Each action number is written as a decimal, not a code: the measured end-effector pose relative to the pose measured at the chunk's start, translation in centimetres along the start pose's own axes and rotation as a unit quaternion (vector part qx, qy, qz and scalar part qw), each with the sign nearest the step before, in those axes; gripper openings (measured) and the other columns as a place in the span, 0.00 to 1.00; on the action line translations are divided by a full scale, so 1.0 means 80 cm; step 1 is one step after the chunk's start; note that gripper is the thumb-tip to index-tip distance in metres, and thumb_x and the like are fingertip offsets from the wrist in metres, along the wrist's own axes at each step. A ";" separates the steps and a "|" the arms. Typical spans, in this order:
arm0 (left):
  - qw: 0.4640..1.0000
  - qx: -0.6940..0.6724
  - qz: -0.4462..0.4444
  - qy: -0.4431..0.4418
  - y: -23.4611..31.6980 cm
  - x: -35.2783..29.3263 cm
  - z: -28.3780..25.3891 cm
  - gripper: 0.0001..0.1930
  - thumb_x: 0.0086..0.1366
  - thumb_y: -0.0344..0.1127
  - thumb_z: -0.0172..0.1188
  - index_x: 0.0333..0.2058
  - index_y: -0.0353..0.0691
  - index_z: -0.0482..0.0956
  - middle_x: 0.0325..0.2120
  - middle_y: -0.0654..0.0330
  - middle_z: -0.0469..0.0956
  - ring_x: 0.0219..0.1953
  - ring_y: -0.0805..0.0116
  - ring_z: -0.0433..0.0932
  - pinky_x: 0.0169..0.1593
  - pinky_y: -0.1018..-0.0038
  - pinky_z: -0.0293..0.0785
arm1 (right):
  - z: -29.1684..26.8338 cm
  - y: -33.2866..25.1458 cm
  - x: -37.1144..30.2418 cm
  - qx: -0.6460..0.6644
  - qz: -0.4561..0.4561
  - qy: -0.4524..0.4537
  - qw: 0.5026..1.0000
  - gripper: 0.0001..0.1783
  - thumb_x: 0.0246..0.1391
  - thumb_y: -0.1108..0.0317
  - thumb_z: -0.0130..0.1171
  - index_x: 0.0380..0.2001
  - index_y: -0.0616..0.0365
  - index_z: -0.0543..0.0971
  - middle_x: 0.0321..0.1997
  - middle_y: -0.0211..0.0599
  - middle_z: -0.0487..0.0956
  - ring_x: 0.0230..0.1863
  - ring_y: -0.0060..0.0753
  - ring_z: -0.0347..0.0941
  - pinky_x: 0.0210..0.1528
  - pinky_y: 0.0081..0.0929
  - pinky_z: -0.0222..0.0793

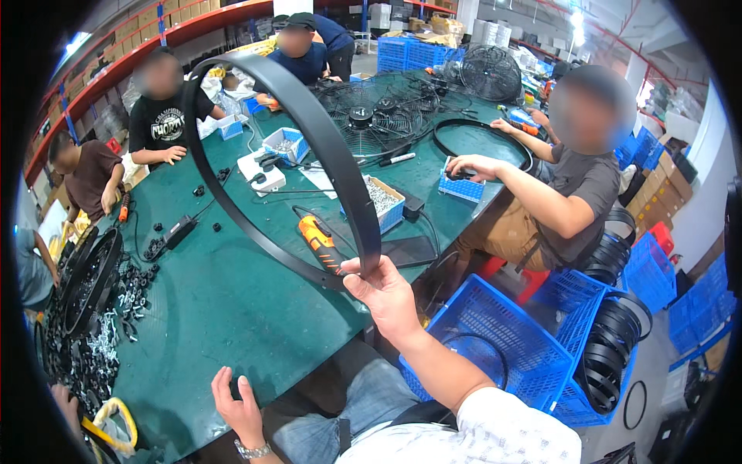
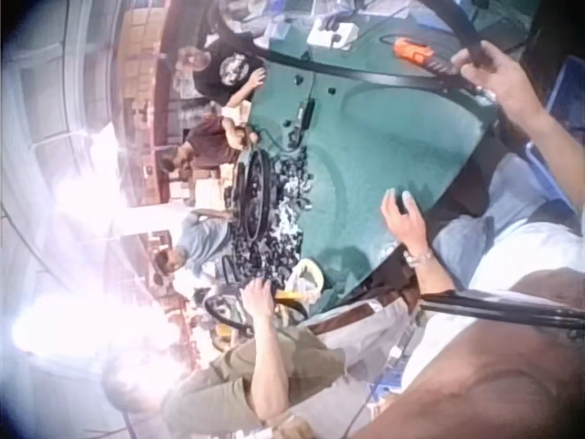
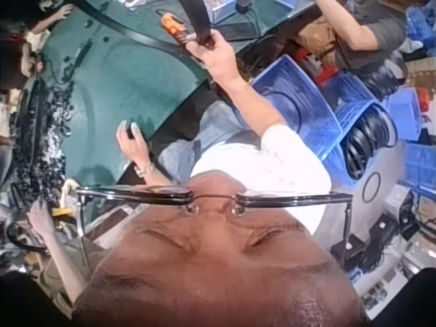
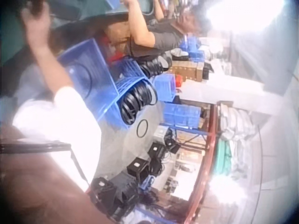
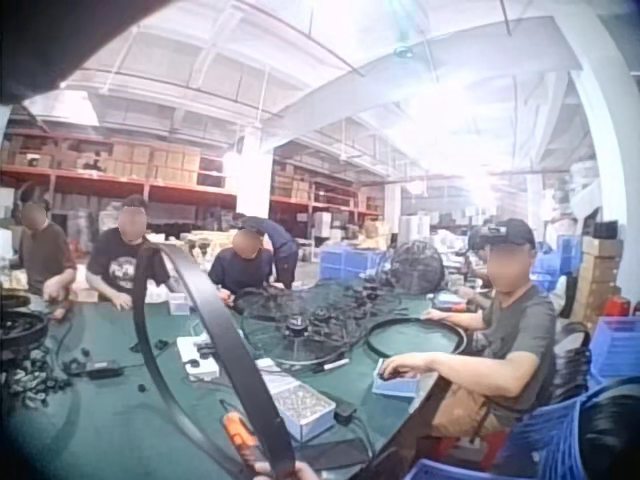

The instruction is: Assembling the guards, motors, and housing of electric fans at a factory workstation.

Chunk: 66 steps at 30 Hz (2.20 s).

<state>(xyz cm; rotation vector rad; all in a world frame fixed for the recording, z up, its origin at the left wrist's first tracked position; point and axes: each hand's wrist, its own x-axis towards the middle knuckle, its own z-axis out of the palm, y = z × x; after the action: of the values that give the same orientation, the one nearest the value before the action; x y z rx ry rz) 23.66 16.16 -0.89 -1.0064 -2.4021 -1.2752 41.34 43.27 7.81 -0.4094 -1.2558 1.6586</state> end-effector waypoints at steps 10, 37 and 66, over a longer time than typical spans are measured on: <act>0.992 0.119 0.032 -0.009 0.001 -0.005 0.015 0.14 0.66 0.35 0.58 0.46 0.31 0.77 0.48 0.48 0.77 0.51 0.48 0.74 0.56 0.59 0.68 | -0.015 0.014 -0.006 -0.081 -0.059 -0.003 0.995 0.10 0.59 0.68 0.65 0.37 0.55 0.72 0.33 0.21 0.72 0.37 0.14 0.66 0.44 0.17 0.64; 0.987 0.147 0.060 -0.019 -0.001 -0.007 0.016 0.15 0.68 0.36 0.56 0.47 0.31 0.77 0.46 0.48 0.77 0.50 0.48 0.74 0.55 0.58 0.68 | -0.026 0.021 -0.010 -0.170 -0.105 -0.062 0.978 0.14 0.59 0.65 0.65 0.41 0.59 0.71 0.33 0.26 0.71 0.36 0.21 0.67 0.41 0.23 0.66; 0.984 0.162 0.067 -0.012 0.001 -0.006 0.017 0.15 0.68 0.37 0.57 0.47 0.32 0.77 0.45 0.50 0.78 0.49 0.48 0.75 0.54 0.58 0.69 | -0.099 0.015 0.055 0.045 0.044 0.046 0.997 0.15 0.63 0.67 0.57 0.49 0.54 0.66 0.38 0.32 0.75 0.42 0.26 0.73 0.46 0.28 0.66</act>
<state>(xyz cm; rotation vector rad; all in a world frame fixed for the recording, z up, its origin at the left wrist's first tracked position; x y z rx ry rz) 24.16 17.08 -1.91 -1.0666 -2.4075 -0.7981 44.50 51.27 4.79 -0.4862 -1.1063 1.7436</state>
